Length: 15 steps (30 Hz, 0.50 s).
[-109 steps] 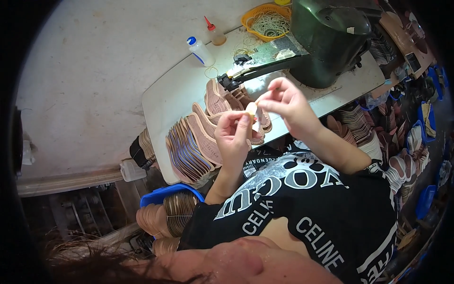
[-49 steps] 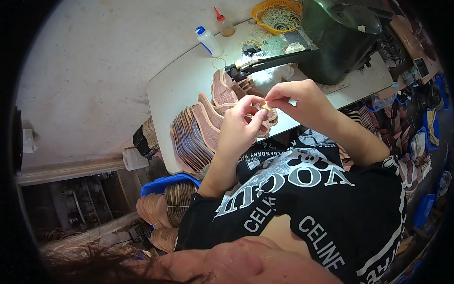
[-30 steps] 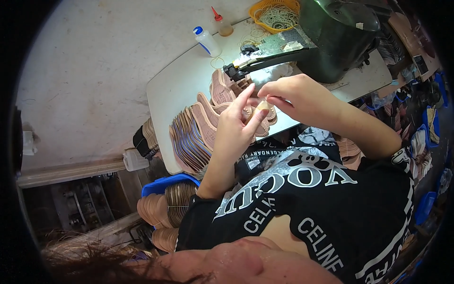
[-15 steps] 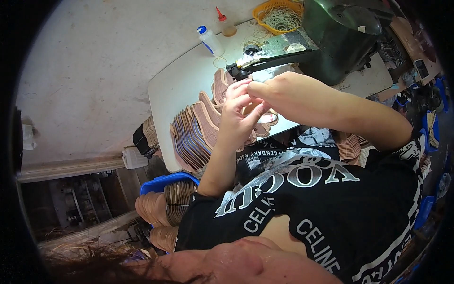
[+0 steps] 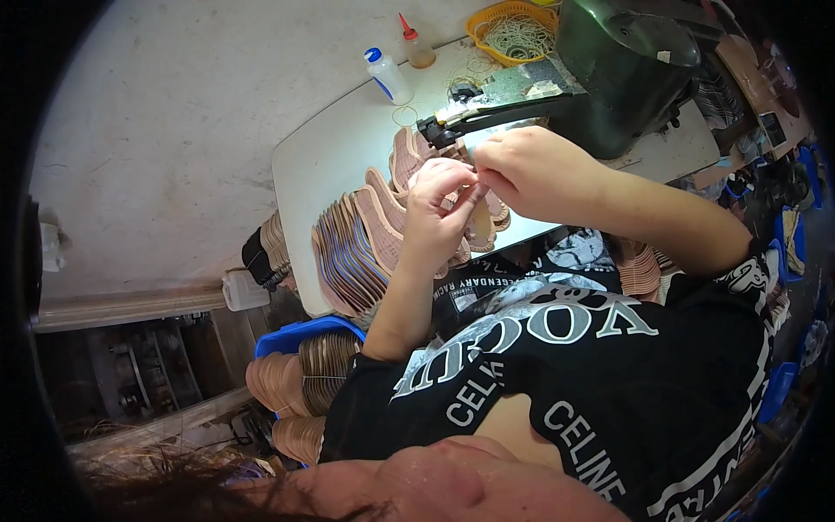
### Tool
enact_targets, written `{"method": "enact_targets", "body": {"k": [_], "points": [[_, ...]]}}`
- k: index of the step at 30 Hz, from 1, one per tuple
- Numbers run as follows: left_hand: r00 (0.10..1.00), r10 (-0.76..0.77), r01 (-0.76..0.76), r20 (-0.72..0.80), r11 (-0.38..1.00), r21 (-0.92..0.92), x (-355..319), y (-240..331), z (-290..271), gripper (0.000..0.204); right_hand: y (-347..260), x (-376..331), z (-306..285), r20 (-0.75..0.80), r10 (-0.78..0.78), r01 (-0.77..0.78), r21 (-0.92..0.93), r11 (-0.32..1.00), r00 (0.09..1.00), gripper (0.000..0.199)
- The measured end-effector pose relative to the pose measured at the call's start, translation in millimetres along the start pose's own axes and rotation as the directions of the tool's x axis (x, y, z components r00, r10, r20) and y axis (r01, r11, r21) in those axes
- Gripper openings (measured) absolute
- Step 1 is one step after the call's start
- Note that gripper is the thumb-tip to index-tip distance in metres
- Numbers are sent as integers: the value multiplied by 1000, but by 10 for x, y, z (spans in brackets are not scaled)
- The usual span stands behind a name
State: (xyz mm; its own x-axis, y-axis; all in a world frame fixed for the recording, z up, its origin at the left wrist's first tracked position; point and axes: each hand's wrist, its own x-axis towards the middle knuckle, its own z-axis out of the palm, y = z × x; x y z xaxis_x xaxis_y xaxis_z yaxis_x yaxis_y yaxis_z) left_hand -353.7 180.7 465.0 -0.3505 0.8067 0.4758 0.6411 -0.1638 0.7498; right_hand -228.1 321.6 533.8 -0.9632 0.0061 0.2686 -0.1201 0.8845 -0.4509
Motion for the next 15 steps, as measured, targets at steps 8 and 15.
{"method": "enact_targets", "body": {"k": [8, 15], "points": [[939, 318, -288, -130, 935, 205, -137, 142, 76, 4, 463, -353, 200, -581, 367, -186, 348, 919, 727, 10], [987, -44, -8, -153, 947, -321, -314, -127, 285, 12, 700, -1312, -59, -312, 726, -323, 739, 591, 613, 10]]}}
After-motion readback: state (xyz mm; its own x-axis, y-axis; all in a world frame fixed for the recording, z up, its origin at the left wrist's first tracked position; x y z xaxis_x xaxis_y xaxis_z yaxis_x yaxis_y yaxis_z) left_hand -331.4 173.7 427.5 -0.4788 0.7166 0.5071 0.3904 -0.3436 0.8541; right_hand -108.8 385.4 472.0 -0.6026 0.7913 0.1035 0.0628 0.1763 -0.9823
